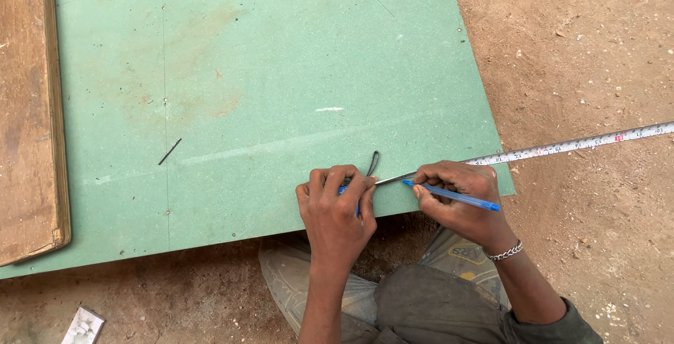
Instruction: The person kneels at a large green board resting on a low support and measures along its edge with a tape measure, holding the tape in place with one hand while marking points and lines on the board with a pen. They reposition the tape measure repeatedly to mark several locations along the board edge.
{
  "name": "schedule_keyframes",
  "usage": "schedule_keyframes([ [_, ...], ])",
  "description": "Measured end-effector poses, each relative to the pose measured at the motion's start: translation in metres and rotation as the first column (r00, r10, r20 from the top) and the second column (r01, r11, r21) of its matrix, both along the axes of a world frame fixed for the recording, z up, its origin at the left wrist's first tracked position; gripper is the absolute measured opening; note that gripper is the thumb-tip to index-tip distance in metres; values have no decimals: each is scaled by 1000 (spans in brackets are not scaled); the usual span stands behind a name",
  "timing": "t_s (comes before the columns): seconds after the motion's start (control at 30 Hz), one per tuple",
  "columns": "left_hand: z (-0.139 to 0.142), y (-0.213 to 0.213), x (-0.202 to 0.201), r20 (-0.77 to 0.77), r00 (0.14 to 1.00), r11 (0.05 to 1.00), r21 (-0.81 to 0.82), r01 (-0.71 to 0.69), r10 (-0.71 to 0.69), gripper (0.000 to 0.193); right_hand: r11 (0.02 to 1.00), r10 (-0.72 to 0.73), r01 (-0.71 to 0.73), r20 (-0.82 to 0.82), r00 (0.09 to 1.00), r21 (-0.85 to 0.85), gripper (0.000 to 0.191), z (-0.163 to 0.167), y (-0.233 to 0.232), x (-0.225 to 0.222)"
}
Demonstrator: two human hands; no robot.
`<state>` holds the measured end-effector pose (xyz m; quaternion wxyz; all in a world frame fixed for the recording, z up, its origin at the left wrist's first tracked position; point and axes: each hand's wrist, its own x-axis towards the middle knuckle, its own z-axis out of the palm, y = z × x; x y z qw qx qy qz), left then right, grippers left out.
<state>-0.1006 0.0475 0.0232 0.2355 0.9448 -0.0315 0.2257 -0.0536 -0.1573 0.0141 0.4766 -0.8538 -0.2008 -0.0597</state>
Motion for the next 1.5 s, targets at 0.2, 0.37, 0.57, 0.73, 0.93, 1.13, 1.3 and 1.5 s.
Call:
schedule_keyframes([
  [0.2,2,1,0,-3,1000,1000,12,18,-18,7,1000,-4,4,-25,1000,-25,13,1,1,0],
  [0.37,5,1,1,-10,1000,1000,12,23,-23,6,999,-6,5,-27,1000,-34,13,2,2,0],
  [0.57,6,0,0,-10,1000,1000,0,22,-22,7,1000,6,-7,-24,1000,-23,13,2,1,0],
  [0.73,6,1,0,-11,1000,1000,-2,27,-27,7,1000,7,-8,-15,1000,-30,14,0,-1,0],
  [0.93,3,0,0,-6,1000,1000,10,23,-23,8,999,11,-12,-26,1000,-42,13,-2,-1,1],
  [1.13,2,0,0,-11,1000,1000,6,20,-20,7,999,14,-15,-24,1000,-43,14,0,-2,0],
  [1.3,2,0,0,-10,1000,1000,2,21,-20,7,999,1,-3,-40,999,-48,14,2,-1,-1],
  [1.5,1,0,1,-12,1000,1000,8,19,-19,7,998,11,-14,-45,999,-64,13,2,-2,1],
])
